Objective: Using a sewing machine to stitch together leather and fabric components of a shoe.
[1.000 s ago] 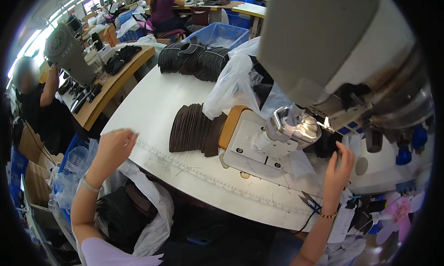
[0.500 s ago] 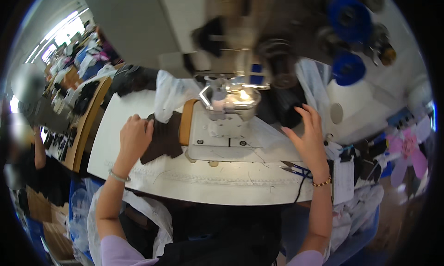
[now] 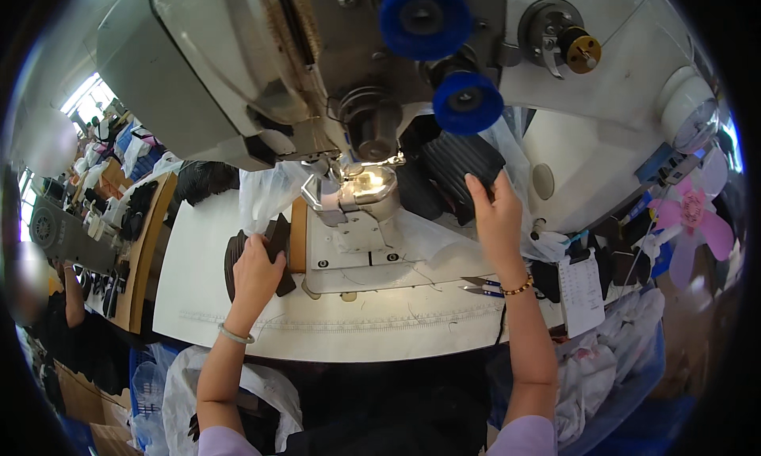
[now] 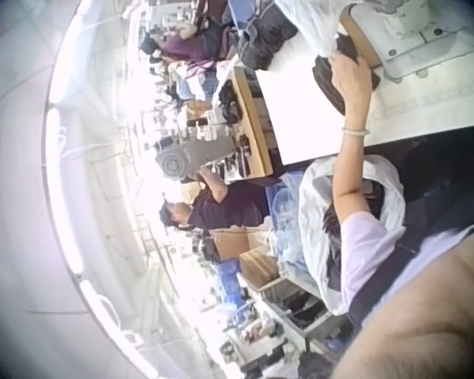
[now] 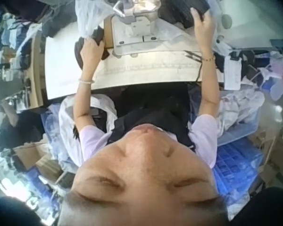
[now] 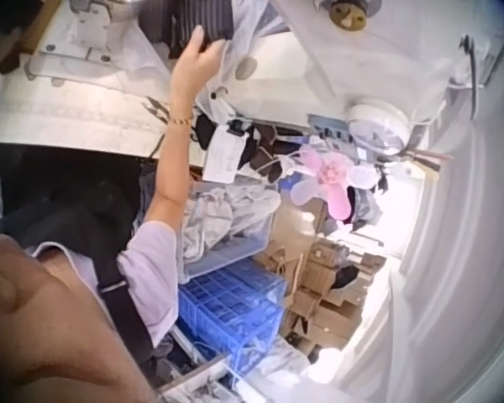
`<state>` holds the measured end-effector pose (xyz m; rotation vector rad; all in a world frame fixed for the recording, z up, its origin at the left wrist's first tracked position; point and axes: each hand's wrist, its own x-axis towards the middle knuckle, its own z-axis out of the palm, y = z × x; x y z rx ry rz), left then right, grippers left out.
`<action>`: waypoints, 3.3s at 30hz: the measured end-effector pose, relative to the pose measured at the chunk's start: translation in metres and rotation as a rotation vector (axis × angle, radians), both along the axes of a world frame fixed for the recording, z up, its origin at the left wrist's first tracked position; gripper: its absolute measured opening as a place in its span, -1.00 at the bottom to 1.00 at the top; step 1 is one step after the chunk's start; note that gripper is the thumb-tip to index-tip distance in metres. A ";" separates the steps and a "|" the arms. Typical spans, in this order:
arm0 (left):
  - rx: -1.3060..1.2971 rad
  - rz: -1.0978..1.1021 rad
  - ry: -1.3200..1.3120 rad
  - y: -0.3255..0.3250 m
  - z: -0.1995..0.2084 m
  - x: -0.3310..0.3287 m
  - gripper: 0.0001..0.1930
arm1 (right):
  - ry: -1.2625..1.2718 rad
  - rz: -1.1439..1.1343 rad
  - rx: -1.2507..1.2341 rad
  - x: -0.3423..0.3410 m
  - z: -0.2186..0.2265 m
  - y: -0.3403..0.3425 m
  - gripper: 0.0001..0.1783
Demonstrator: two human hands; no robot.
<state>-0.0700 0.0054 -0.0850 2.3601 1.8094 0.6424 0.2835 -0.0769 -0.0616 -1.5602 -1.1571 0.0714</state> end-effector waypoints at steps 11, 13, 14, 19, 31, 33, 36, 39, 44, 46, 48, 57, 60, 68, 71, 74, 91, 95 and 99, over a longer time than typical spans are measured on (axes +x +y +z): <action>-0.148 -0.037 -0.562 -0.041 0.040 -0.004 -0.83 | 0.662 0.356 0.313 -0.050 0.038 -0.080 -0.68; -0.262 -0.270 -1.038 -0.055 0.040 0.006 -0.84 | 0.653 0.451 0.254 -0.069 0.030 -0.086 -0.64; -0.234 -0.357 -1.144 -0.060 0.036 0.014 -0.83 | 0.667 0.499 0.277 -0.079 0.026 -0.083 -0.62; -0.548 -0.640 -1.729 -0.082 0.050 0.065 -0.71 | 0.749 0.555 0.261 -0.113 0.018 -0.055 -0.65; -0.458 -0.492 -1.606 -0.083 0.047 0.103 -0.80 | -0.608 0.230 0.180 -0.054 0.004 -0.105 -0.69; -0.458 -0.462 -1.602 -0.083 0.045 0.095 -0.80 | -0.923 0.150 0.136 -0.081 0.058 -0.087 -0.61; -0.521 -0.495 -1.621 -0.082 0.043 0.093 -0.80 | -1.069 0.310 0.079 -0.088 0.061 -0.056 -0.64; -0.398 -0.436 -1.576 -0.081 0.035 0.089 -0.80 | -0.943 0.459 0.283 -0.079 0.056 -0.029 -0.63; 0.091 -0.397 -1.291 -0.067 0.054 0.066 -0.77 | -0.998 0.511 0.421 -0.070 0.072 -0.018 -0.66; 0.000 -0.410 -1.365 -0.064 0.072 0.071 -0.73 | -0.991 0.417 0.351 -0.059 0.081 -0.017 -0.66; -0.084 -0.474 -1.428 -0.060 0.083 0.075 -0.65 | -0.966 0.282 0.196 -0.038 0.085 -0.019 -0.66; -0.072 -0.702 -0.881 -0.029 0.080 0.045 -0.49 | -1.137 0.334 0.540 -0.054 0.073 -0.029 -0.72; 0.185 -0.703 -0.572 -0.023 0.079 0.042 -0.39 | -1.056 0.453 0.474 -0.060 0.068 -0.011 -0.73; 0.973 -0.744 -0.192 -0.022 0.072 0.050 -0.44 | -1.005 0.446 0.540 -0.058 0.051 -0.002 -0.78; 0.991 -0.757 -0.143 -0.020 0.075 0.058 -0.48 | -1.000 0.473 0.586 -0.058 0.049 -0.001 -0.75; 0.998 -0.807 -0.167 -0.013 0.069 0.065 -0.57 | -1.005 0.475 0.620 -0.056 0.045 0.000 -0.76; 0.870 -0.935 -0.081 -0.015 0.079 0.064 -0.66 | -1.024 0.505 0.633 -0.047 0.030 0.003 -0.73; 0.866 -0.930 -0.084 -0.016 0.080 0.064 -0.65 | -1.028 0.504 0.626 -0.048 0.032 0.003 -0.74; 0.804 -0.910 -0.066 -0.022 0.089 0.064 -0.62 | -1.026 0.512 0.620 -0.047 0.033 0.003 -0.76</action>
